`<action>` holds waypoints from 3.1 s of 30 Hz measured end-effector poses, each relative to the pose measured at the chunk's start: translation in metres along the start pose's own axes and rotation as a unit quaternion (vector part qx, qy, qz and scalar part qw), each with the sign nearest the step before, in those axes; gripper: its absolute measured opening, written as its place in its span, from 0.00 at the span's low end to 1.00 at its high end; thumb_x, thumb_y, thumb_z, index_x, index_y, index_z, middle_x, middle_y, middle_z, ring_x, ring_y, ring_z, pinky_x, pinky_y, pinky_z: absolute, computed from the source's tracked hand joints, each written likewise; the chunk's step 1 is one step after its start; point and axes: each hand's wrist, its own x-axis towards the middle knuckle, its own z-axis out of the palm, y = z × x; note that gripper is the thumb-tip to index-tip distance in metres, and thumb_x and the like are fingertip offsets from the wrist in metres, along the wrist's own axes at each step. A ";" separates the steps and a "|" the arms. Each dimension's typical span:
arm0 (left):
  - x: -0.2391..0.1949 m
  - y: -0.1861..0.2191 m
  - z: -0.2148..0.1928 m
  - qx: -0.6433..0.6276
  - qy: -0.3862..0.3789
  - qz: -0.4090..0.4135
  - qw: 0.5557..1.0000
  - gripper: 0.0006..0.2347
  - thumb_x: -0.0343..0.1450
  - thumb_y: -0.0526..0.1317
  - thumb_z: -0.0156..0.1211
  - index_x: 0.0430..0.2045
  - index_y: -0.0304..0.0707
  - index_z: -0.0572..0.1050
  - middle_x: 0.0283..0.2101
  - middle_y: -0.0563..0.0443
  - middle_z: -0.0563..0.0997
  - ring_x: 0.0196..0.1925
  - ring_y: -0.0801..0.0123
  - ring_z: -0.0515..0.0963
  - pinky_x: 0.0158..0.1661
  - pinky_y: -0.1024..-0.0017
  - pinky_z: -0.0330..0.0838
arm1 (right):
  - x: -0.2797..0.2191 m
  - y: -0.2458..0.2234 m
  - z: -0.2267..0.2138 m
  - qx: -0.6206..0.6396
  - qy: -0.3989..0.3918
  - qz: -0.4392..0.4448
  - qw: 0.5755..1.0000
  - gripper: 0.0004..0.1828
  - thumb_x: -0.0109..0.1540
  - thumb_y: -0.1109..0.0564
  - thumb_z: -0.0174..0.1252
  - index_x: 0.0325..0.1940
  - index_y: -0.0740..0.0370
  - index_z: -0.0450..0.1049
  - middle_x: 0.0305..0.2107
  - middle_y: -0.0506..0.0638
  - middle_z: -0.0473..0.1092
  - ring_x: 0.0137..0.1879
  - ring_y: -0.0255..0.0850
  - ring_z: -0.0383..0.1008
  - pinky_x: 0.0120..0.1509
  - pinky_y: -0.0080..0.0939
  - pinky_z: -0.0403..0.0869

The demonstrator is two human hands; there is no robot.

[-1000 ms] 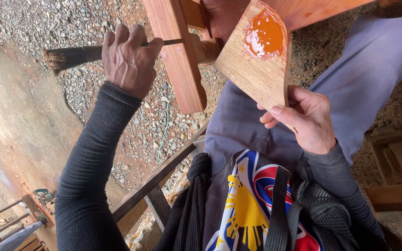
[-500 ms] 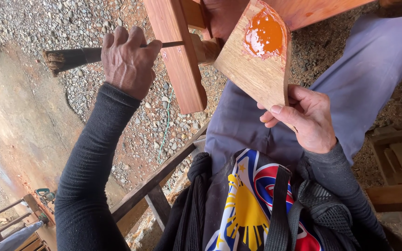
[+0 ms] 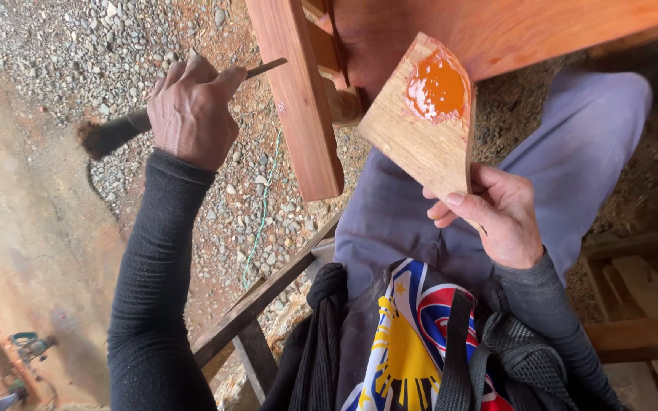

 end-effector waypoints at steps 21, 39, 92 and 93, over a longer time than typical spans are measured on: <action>-0.013 0.070 -0.066 -0.039 0.072 0.052 0.995 0.10 0.67 0.35 0.61 0.39 0.33 0.81 0.33 0.48 0.76 0.37 0.62 0.76 0.33 0.66 0.71 | 0.016 -0.003 0.042 -0.063 -0.019 -0.004 0.998 0.21 0.63 0.59 0.57 0.55 0.78 0.71 0.44 0.64 0.77 0.40 0.43 0.80 0.42 0.40 0.80; 0.008 0.108 -0.077 -0.057 -0.006 0.125 0.990 0.06 0.56 0.41 0.62 0.12 0.40 0.78 0.25 0.48 0.74 0.32 0.58 0.75 0.27 0.64 0.66 | 0.013 -0.008 0.058 -0.097 0.009 0.028 0.995 0.17 0.62 0.59 0.59 0.51 0.76 0.73 0.38 0.58 0.78 0.38 0.41 0.80 0.42 0.39 0.79; -0.018 -0.042 0.109 -0.200 0.116 -0.026 0.972 0.13 0.72 0.28 0.60 0.45 0.47 0.85 0.39 0.53 0.76 0.42 0.61 0.72 0.45 0.63 0.66 | 0.013 -0.002 0.038 -0.067 -0.024 -0.004 0.997 0.22 0.62 0.60 0.54 0.56 0.81 0.70 0.44 0.68 0.76 0.41 0.46 0.81 0.43 0.41 0.80; -0.018 -0.042 0.111 -0.203 0.119 -0.027 0.972 0.12 0.74 0.28 0.60 0.46 0.47 0.85 0.39 0.54 0.76 0.42 0.62 0.72 0.45 0.63 0.65 | 0.013 -0.001 0.037 -0.065 -0.024 -0.003 0.998 0.22 0.62 0.60 0.54 0.56 0.81 0.70 0.44 0.68 0.76 0.41 0.46 0.81 0.43 0.42 0.80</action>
